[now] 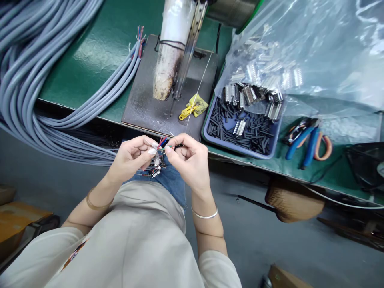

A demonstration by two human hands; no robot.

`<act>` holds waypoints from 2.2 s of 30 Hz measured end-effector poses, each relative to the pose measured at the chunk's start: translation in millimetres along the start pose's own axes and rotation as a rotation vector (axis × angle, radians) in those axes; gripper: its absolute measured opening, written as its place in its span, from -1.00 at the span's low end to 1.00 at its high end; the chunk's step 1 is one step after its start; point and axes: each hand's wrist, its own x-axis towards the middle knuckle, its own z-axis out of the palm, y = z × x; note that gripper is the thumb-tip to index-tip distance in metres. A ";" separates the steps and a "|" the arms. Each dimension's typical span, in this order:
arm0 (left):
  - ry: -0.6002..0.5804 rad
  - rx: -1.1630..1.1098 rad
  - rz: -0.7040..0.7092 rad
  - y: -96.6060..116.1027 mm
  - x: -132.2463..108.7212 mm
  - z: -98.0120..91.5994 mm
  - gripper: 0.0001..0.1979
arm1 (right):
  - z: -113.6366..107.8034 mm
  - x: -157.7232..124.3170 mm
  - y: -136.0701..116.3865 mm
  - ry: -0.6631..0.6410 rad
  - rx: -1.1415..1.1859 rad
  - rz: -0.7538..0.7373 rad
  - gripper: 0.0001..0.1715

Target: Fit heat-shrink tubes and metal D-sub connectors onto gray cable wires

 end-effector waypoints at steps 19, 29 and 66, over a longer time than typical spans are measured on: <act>0.008 0.066 0.083 -2.5 1.8 -1.1 -0.79 | -2.8 -5.2 -5.0 0.026 -0.061 0.037 -0.89; -0.006 -0.177 0.111 -1.6 4.8 3.4 -0.79 | 4.1 -5.5 5.4 -0.028 0.107 0.052 -0.81; -0.077 0.930 0.763 -8.1 4.7 -14.4 -0.81 | -18.0 -15.3 5.0 -0.029 -0.465 -0.498 -0.84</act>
